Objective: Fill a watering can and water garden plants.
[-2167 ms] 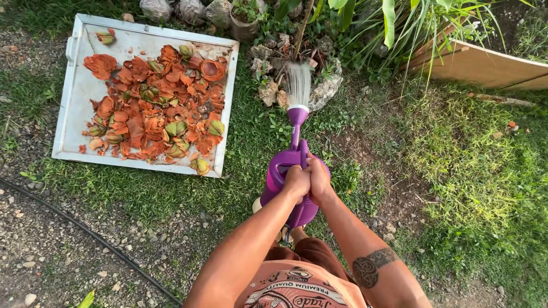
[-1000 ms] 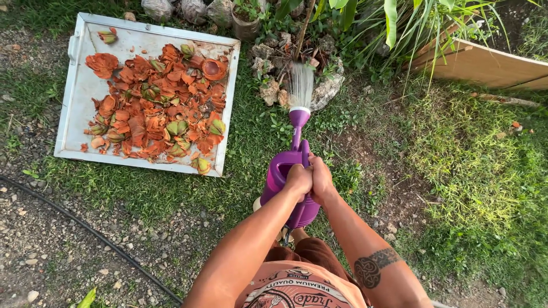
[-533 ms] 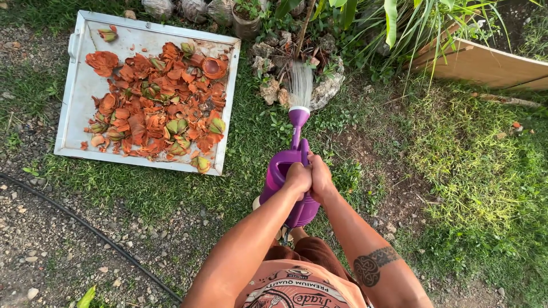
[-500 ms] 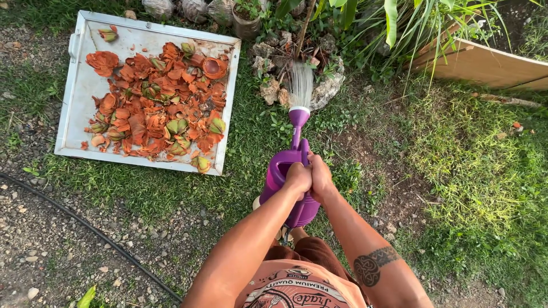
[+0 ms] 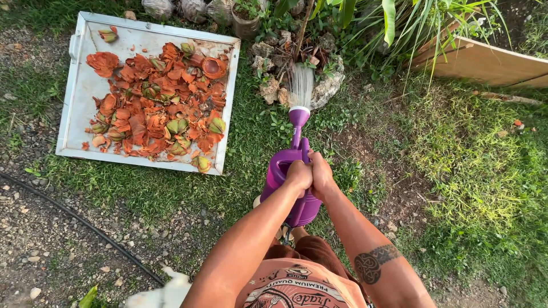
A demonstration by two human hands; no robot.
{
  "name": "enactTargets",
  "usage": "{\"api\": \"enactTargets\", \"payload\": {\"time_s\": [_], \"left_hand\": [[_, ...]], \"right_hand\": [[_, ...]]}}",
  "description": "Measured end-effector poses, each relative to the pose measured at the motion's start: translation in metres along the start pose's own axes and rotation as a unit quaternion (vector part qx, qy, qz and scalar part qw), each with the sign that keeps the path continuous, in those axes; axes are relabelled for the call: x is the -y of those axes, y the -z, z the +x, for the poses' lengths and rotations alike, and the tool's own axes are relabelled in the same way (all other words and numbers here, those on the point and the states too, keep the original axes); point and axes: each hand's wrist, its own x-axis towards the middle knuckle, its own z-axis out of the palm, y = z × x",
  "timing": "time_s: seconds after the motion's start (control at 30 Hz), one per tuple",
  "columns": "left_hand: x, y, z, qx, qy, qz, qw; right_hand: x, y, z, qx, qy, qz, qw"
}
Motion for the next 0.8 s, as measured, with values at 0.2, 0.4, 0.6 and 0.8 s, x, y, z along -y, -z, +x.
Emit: {"api": "enactTargets", "payload": {"time_s": [0.2, 0.4, 0.6, 0.8], "left_hand": [[0.009, -0.003, 0.012, -0.018, -0.040, 0.011, 0.999], [-0.006, -0.003, -0.002, -0.007, 0.000, -0.006, 1.000], [-0.011, -0.004, -0.005, -0.006, 0.005, -0.004, 1.000], [-0.006, -0.006, 0.001, 0.002, 0.003, -0.014, 1.000]], "right_hand": [[0.004, 0.001, 0.001, 0.007, 0.010, 0.005, 1.000], [0.015, -0.004, -0.012, -0.010, 0.001, -0.037, 0.999], [0.016, -0.003, -0.011, 0.000, 0.009, -0.044, 0.999], [0.015, -0.002, -0.008, 0.005, 0.006, -0.030, 1.000]]}}
